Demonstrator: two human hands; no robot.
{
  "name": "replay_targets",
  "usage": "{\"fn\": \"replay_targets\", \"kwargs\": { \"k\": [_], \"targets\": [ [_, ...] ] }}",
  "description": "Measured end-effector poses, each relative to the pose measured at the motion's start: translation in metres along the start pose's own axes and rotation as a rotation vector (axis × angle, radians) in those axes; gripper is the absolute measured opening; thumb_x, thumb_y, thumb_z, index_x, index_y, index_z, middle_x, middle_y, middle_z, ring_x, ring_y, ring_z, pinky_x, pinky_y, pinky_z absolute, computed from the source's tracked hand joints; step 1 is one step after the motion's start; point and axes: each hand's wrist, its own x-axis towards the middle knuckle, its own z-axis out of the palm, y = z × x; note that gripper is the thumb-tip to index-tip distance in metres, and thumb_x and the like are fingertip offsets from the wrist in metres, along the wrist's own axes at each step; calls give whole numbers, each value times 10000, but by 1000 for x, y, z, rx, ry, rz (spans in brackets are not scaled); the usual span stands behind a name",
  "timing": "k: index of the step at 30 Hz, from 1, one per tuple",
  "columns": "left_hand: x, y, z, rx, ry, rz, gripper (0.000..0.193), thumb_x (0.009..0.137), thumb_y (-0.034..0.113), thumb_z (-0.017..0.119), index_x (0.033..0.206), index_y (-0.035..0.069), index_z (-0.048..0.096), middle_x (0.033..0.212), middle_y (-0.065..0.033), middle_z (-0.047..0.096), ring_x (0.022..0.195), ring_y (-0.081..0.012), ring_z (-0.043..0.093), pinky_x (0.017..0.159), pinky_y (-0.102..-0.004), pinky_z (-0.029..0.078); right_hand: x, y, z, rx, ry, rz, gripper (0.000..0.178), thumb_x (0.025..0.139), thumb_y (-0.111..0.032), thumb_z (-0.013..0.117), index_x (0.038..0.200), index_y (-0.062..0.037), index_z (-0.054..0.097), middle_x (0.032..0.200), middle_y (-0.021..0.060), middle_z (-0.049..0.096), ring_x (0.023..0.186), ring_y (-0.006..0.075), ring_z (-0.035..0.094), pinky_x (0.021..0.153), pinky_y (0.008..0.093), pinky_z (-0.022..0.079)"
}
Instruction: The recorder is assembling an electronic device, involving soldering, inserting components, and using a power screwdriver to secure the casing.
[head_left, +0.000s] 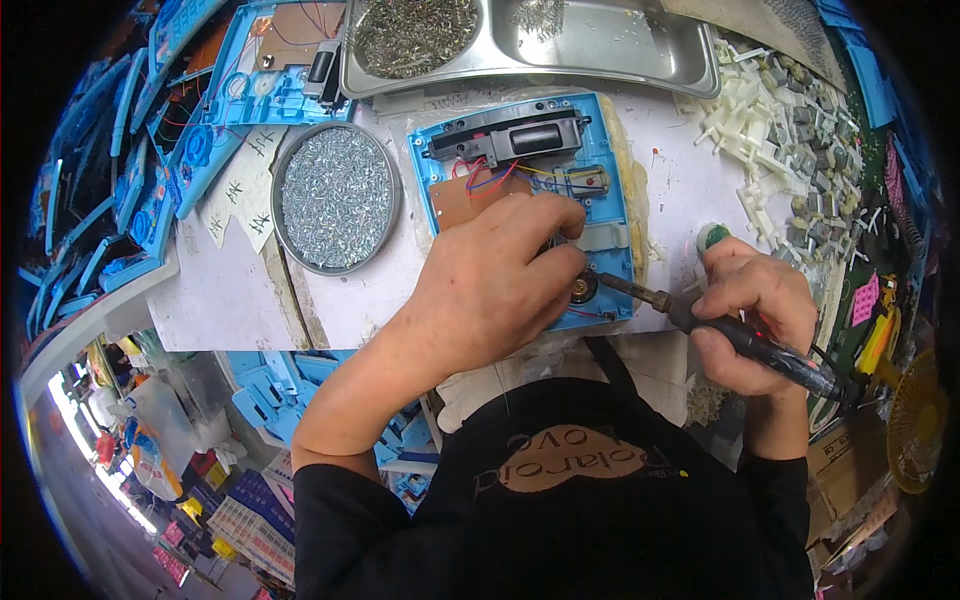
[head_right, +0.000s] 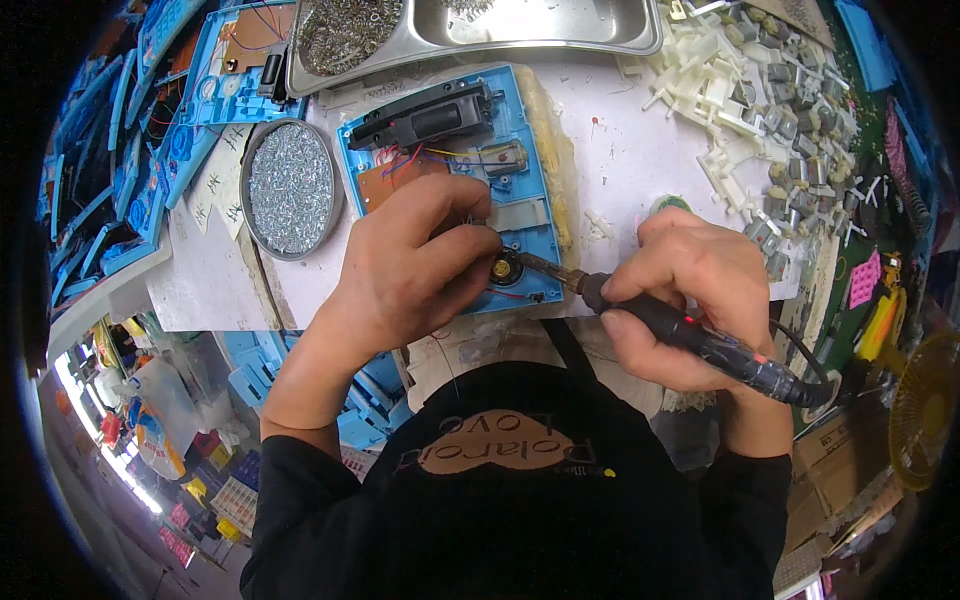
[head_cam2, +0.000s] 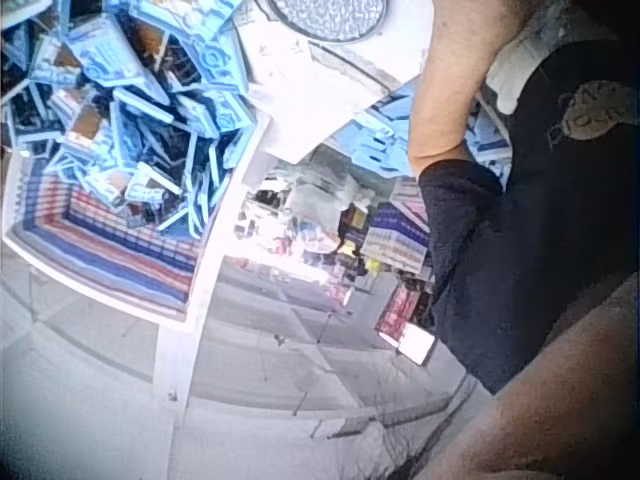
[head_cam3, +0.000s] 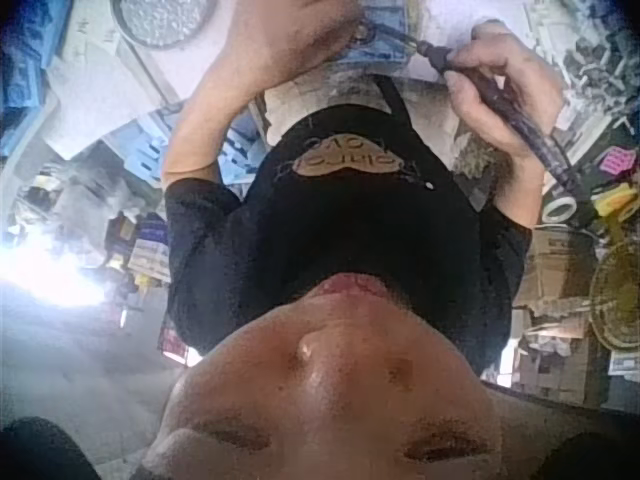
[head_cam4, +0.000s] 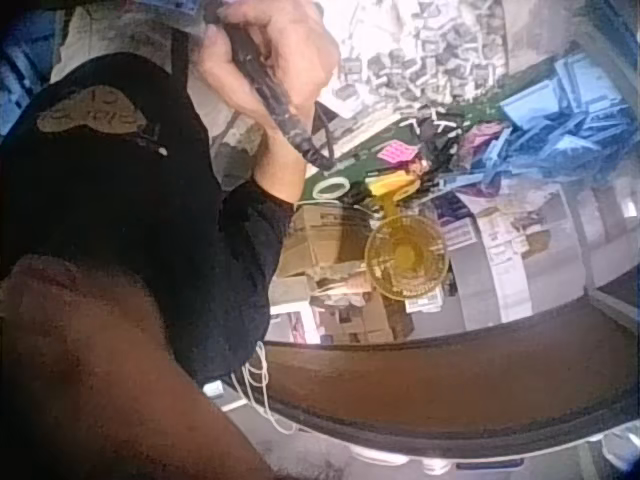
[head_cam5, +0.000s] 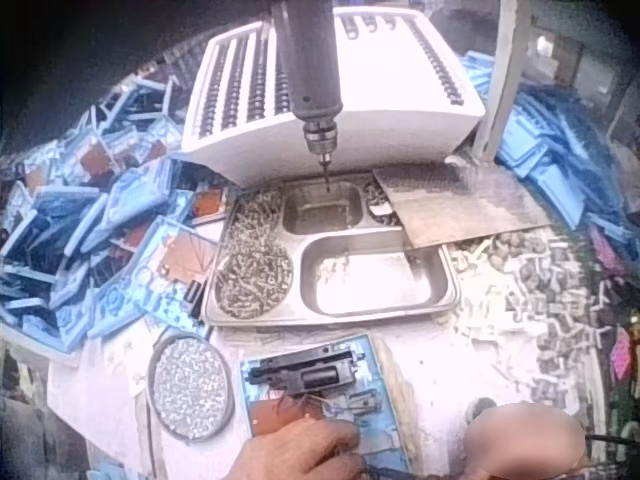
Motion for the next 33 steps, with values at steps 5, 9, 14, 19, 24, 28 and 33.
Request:
{"fn": "replay_targets", "kwargs": {
  "k": [5,9,14,19,24,28,33],
  "targets": [
    [1,3,-1,41,-23,0,281,659,9,797,906,72,678,1053,-84,626,915,-290,658,710,-381,556,4,-14,-1,-73,-12,57,208,684,-43,783,869,-54,689,570,15,515,520,195,504,534,322,403],
    [3,3,1,81,28,52,152,708,64,730,827,52,636,1053,-77,612,845,-252,634,650,-367,544,9,-26,4,-118,5,83,223,671,-49,808,862,-42,694,573,22,516,519,212,513,530,339,410],
    [0,2,-1,89,16,52,159,703,67,731,818,48,623,1070,-83,617,863,-260,637,660,-371,548,-12,-35,-12,-44,153,127,237,712,-64,805,907,-21,676,652,45,573,629,180,539,602,321,418],
    [6,3,1,104,-7,79,180,709,74,744,838,45,622,1088,-111,618,905,-295,643,698,-404,552,-71,-37,-75,-37,652,322,232,886,-109,696,1045,-20,552,813,-21,499,763,110,494,677,255,398],
    [5,5,3,151,-7,69,220,703,50,776,894,46,668,1051,-137,641,932,-336,654,760,-419,548,-124,-35,-171,-161,1163,257,90,949,-49,660,917,-67,578,736,-70,456,602,12,381,534,202,289],
    [8,19,-1,132,5,60,228,693,30,777,897,55,679,1036,-132,644,915,-331,656,749,-410,543,-143,-48,-210,-287,1338,164,104,947,-39,663,886,-69,586,751,-62,507,608,10,399,550,197,300],
    [4,17,-4,144,10,65,218,688,33,774,875,55,665,1017,-120,642,899,-316,655,729,-405,541,-145,-16,-227,-556,1298,235,135,926,-29,670,844,-71,571,722,-81,492,654,13,417,589,210,313]
  ]
}}
